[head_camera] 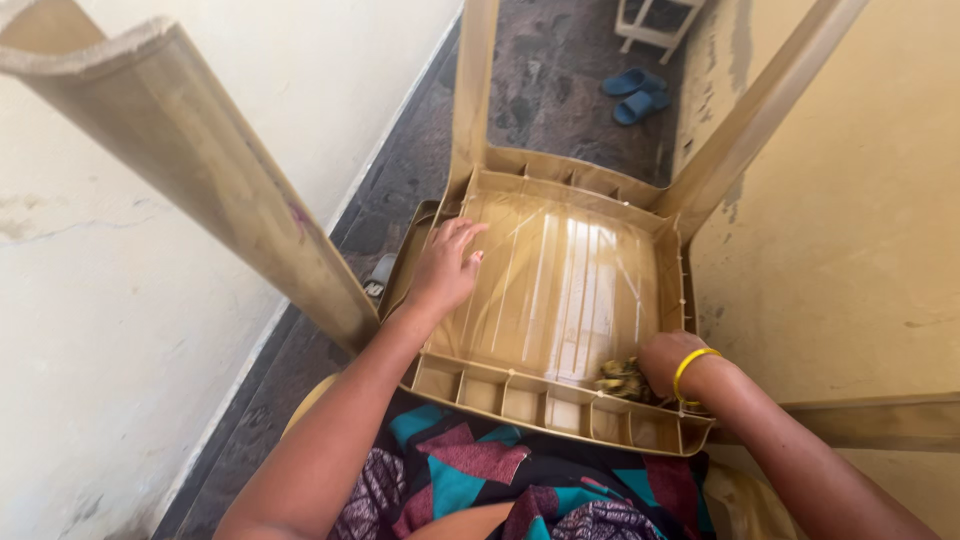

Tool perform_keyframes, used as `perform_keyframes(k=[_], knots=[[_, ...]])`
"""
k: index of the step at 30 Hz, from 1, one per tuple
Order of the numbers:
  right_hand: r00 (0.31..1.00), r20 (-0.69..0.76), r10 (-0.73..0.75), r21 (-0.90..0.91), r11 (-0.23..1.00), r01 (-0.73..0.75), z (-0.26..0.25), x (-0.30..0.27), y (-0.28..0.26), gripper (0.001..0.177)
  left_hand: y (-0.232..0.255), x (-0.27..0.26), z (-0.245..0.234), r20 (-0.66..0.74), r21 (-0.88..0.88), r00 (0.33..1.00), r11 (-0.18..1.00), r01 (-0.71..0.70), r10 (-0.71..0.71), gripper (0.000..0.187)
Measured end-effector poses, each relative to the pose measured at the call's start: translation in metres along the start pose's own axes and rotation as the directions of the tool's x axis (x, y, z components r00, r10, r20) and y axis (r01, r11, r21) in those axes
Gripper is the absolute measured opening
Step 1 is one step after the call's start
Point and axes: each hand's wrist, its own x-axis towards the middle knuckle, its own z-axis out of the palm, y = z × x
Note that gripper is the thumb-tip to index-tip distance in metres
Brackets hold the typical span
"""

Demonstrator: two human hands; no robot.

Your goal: The person cleans the underside of an overturned beige plastic chair using a patterned cloth. They dip the cloth into a blue bucket of water, wring it out, and wipe the chair's surface repeatedly.

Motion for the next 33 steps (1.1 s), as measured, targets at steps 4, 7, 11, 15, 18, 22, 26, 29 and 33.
perform_keyframes(k=[4,7,11,15,18,22,26,29,33], knots=[[0.982,-0.188,0.016,0.272,0.962,0.036,-0.061,-0.021,0.006,0.021,-0.013,0.003,0.000,-0.092,-0.022,0.994,0.998,-0.055,0.053,0.047],[0.935,-0.346,0.078,0.459,0.883,0.096,-0.108,-0.039,0.010,0.020,-0.030,0.004,0.001,-0.066,-0.229,0.991,0.968,0.101,-0.119,0.045],[0.983,-0.184,0.002,0.416,0.906,0.076,-0.100,-0.035,0.007,0.031,-0.055,0.012,0.011,-0.016,-0.362,0.979,0.914,0.184,-0.204,0.043],[0.977,0.099,-0.186,0.297,0.943,0.149,-0.052,-0.011,-0.016,0.040,-0.067,0.019,0.025,0.006,-0.512,0.977,0.838,0.188,-0.215,0.043],[0.996,-0.001,-0.094,0.334,0.939,0.089,-0.045,-0.008,-0.021,0.023,-0.066,0.023,0.027,-0.015,-0.512,0.973,0.837,0.192,-0.232,0.042],[0.875,-0.482,-0.054,0.543,0.765,0.346,-0.094,-0.020,0.007,0.020,-0.058,0.024,0.020,-0.024,-0.477,0.945,0.834,0.275,-0.326,0.041],[0.764,-0.642,-0.062,0.517,0.701,0.491,-0.149,-0.038,0.001,0.026,-0.051,0.023,0.012,-0.059,-0.524,0.939,0.811,0.260,-0.339,0.042],[0.800,-0.572,-0.182,0.428,0.765,0.480,-0.161,-0.026,-0.024,0.036,-0.045,0.021,0.007,-0.067,-0.524,0.937,0.811,0.260,-0.344,0.042],[0.822,-0.539,-0.185,0.415,0.790,0.451,-0.140,0.018,-0.074,0.034,-0.041,0.021,0.006,-0.056,-0.513,0.937,0.815,0.269,-0.344,0.042]])
